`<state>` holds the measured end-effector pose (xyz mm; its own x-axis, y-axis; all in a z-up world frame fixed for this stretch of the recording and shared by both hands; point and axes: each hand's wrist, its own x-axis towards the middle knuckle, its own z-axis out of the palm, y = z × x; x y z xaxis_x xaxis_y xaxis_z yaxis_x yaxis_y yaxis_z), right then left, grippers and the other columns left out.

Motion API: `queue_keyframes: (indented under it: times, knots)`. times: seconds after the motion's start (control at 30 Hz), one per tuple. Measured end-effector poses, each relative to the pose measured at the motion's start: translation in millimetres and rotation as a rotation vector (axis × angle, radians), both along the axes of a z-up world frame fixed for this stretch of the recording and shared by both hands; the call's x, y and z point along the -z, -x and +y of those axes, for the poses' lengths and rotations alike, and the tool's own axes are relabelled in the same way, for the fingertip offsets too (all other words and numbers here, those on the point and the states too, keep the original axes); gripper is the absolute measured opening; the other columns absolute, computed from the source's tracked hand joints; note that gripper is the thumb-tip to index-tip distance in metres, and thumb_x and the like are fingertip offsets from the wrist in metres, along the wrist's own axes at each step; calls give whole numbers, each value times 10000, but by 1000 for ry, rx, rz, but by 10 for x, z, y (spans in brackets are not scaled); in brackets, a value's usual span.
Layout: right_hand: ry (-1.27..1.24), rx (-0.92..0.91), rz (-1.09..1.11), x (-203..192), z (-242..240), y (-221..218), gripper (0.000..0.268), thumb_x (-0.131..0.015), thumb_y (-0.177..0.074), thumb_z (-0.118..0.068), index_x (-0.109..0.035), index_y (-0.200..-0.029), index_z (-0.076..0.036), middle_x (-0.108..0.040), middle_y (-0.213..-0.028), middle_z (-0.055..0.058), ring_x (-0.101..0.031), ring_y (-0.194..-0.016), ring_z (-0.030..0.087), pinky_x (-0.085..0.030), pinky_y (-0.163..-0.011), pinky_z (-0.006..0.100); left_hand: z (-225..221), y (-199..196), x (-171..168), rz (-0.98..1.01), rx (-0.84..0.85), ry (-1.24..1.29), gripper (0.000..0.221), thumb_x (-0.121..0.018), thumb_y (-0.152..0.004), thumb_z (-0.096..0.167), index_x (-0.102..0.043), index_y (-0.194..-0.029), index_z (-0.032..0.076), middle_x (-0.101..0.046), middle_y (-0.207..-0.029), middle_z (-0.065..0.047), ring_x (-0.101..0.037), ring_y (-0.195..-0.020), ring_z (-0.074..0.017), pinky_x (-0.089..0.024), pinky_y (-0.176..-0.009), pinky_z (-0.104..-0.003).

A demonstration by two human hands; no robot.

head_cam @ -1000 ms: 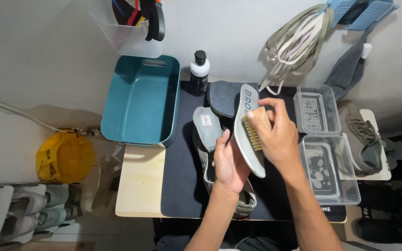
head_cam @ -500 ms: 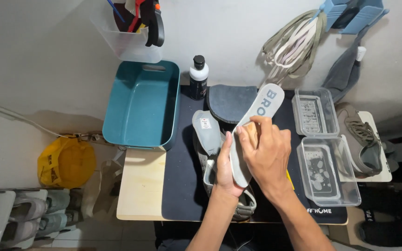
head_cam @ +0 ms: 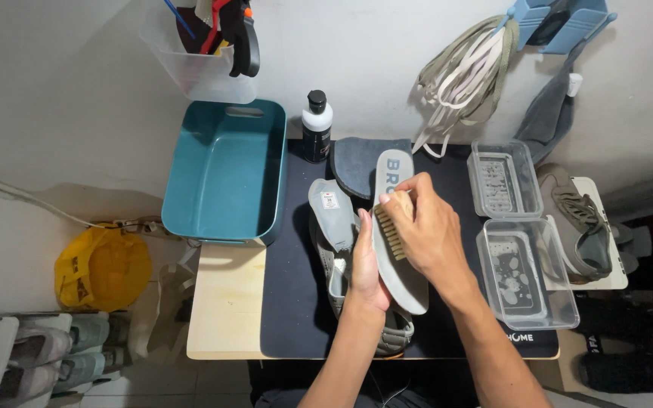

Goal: Cleaning a shoe insole using a brush, cleaning solution, and a cloth at a workstation.

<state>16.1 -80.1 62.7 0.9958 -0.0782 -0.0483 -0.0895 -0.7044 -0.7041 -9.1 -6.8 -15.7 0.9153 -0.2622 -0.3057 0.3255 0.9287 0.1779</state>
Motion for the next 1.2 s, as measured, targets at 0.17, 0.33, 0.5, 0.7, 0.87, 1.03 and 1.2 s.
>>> queue_keyframes:
  times: [0.17,0.33,0.5,0.7,0.87,1.03,1.2]
  knots:
    - [-7,-78,165,-136,264,440,409,-540,-947,-528,-512,-1137,-166,-711,-947,144,-702,-886,340,-496,-801,453,65,-43,406,83,-21,34,616,-491,-992,671,-672,-1228,132,-693,-1124,-83,-684,-962,-210,-562,-881,-348]
    - [24,-99,57,50,159,329,385,-508,-1000,-481,-497,-1187,-145,-713,-978,238,-717,-928,472,-519,-787,564,33,-40,253,54,34,140,559,-521,-1032,637,-739,-1134,132,-754,-1098,-117,-725,-943,-202,-597,-861,-347]
    - [198,-40,-311,146,142,39,299,-441,-1098,-351,-567,-1170,-90,-651,-929,215,-694,-858,450,-529,-735,524,111,20,-54,26,72,85,498,-545,-1041,559,-735,-1243,145,-735,-1219,-143,-708,-1022,-230,-574,-925,-404]
    - [253,-221,-48,180,252,518,267,-442,-1044,-448,-583,-1079,-224,-638,-848,122,-707,-767,399,-530,-697,499,106,40,281,91,127,8,595,-494,-1015,675,-707,-1165,140,-727,-1004,-31,-685,-896,-114,-547,-864,-265]
    - [450,-137,-294,207,172,308,281,-438,-1086,-420,-600,-1095,-191,-607,-838,70,-689,-751,315,-481,-696,426,90,85,-23,71,88,35,461,-509,-1054,574,-715,-1150,173,-747,-1085,-75,-700,-954,-163,-554,-918,-312]
    - [509,-45,-460,184,156,226,249,-440,-1127,-323,-603,-1131,-135,-596,-859,99,-649,-737,296,-442,-693,400,96,3,-63,71,112,58,525,-547,-1028,599,-747,-1192,142,-755,-1098,-138,-697,-931,-216,-573,-886,-365]
    - [216,-222,-79,118,241,579,309,-446,-1041,-461,-611,-1084,-203,-644,-822,71,-698,-746,311,-476,-712,405,20,-120,342,64,80,-8,439,-534,-1041,577,-693,-1174,190,-743,-1012,-45,-689,-893,-126,-550,-909,-296]
